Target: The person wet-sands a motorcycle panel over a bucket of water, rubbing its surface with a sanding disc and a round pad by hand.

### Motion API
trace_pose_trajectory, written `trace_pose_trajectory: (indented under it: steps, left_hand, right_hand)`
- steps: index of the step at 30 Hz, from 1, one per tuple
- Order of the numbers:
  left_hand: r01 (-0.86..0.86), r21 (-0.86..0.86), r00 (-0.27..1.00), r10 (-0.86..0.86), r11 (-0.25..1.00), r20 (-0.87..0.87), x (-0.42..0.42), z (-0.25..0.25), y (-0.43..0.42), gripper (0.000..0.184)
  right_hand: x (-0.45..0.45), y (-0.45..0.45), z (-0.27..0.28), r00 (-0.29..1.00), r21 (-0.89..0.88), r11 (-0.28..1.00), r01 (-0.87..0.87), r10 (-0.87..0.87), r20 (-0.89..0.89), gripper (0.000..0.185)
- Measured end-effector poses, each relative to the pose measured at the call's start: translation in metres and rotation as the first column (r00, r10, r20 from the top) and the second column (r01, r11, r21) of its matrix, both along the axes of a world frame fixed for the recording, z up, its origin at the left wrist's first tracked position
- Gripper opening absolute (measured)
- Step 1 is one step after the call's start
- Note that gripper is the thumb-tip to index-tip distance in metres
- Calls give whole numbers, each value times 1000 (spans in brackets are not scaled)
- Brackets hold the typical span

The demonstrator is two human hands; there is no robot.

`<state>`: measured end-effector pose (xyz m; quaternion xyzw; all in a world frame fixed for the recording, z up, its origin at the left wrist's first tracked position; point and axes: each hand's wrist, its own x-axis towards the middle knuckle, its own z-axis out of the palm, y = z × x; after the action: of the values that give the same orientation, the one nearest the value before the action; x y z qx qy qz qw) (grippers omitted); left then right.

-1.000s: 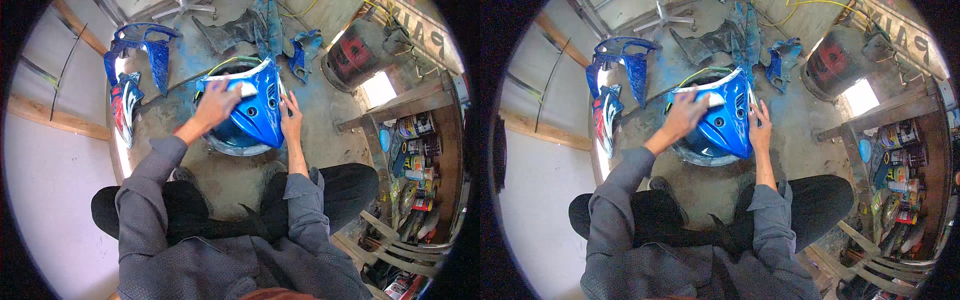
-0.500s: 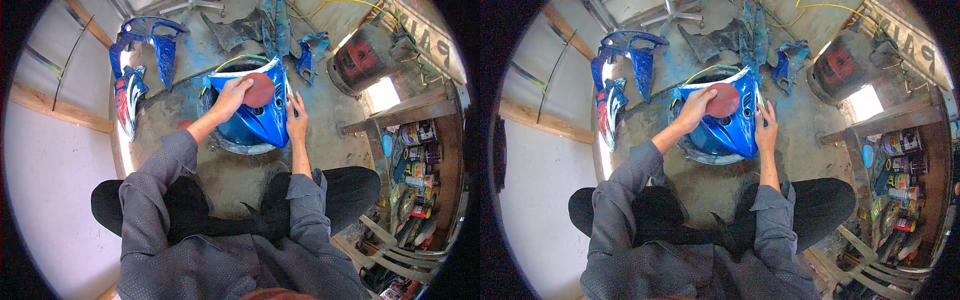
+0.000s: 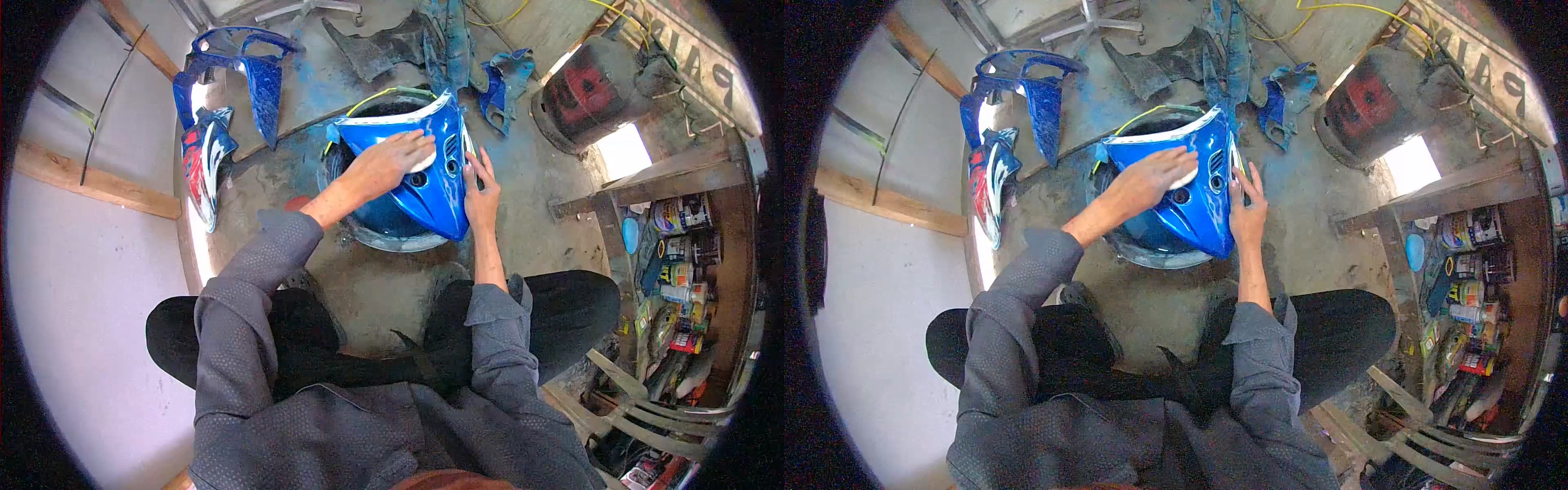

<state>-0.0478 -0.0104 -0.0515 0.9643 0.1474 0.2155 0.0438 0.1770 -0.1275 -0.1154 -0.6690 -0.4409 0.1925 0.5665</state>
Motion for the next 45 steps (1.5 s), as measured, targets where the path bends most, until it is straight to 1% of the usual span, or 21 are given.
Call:
trace_pose_trajectory:
  steps: [10,12,14,16,17,20,21,22,24,26,28,30,31,34,36,37,38,40,42,44,45]
  left_hand:
    - [-25,-133,999,28,991,19,0,-11,-42,51]
    - [266,-126,959,-275,956,-64,-5,-12,-46,51]
    - [395,-145,905,-412,907,-110,-9,-10,-20,52]
    - [221,-86,975,-223,971,-10,-14,-13,10,52]
    - [137,57,989,-139,989,46,-16,-15,23,49]
    - [-81,-11,985,82,997,153,-2,-14,-37,44]
    - [188,-62,970,-176,980,169,3,-15,-49,43]
    - [349,-102,936,-353,932,-20,7,-15,-62,43]
    - [495,-118,869,-493,861,46,1,-12,-48,40]
    - [254,-161,964,-236,954,123,-8,-11,-12,37]
    - [-209,122,973,194,970,124,-18,-5,0,43]
    - [-165,121,981,151,979,120,-8,-16,-38,45]
    - [28,-172,997,-15,985,76,-2,-20,-49,46]
    - [399,-23,916,-400,916,-22,-5,-13,-52,39]
    - [221,-14,974,-220,975,48,-16,-8,-14,38]
    - [-14,-78,995,22,997,101,-22,4,-1,36]
    - [-207,192,966,169,959,195,-20,-3,3,32]
    - [-78,-7,990,78,997,119,-8,-1,-44,35]
    - [372,-178,924,-346,911,163,11,-11,-86,38]
    - [515,-120,857,-512,849,60,0,-20,-79,37]
    - [428,-101,904,-422,898,75,-6,-19,-64,39]
  right_hand:
    - [-1,-1,1,1000,13,1000,-16,16,-15,33]
    - [1,0,0,1000,13,1000,-15,15,-5,33]
    - [1,-1,-3,1000,10,1000,-15,15,2,33]
    - [2,0,-2,1000,-10,1000,-4,4,-1,33]
    - [1,-2,-2,1000,-12,1000,-5,5,-1,33]
    - [-3,-1,1,999,-5,1000,8,-9,-53,33]
    - [-2,-1,1,1000,-4,1000,2,-2,-29,33]
    - [0,-1,1,1000,-3,1000,-3,3,-2,33]
    - [1,-1,1,1000,-4,1000,-5,5,-1,32]
    - [0,-2,4,1000,-13,1000,-7,7,-7,33]
    - [0,-3,1,1000,-15,1000,-4,4,-7,32]
    - [1,1,-1,1000,-7,1000,-1,1,-10,32]
    - [1,-1,-3,1000,-7,1000,-13,13,-9,33]
    - [4,-1,-2,1000,-6,1000,-20,20,-1,33]
    - [2,-1,-1,1000,-8,1000,-23,23,3,33]
    - [0,-1,1,1000,-17,1000,-20,19,-8,33]
    - [0,-2,3,1000,-24,1000,-16,16,-18,33]
    - [2,2,6,1000,-20,1000,-21,21,1,35]
    - [1,-2,4,999,-34,999,-31,31,16,37]
    - [2,-2,2,999,-20,999,-37,38,12,37]
    - [2,-3,3,999,-26,999,-40,40,10,37]
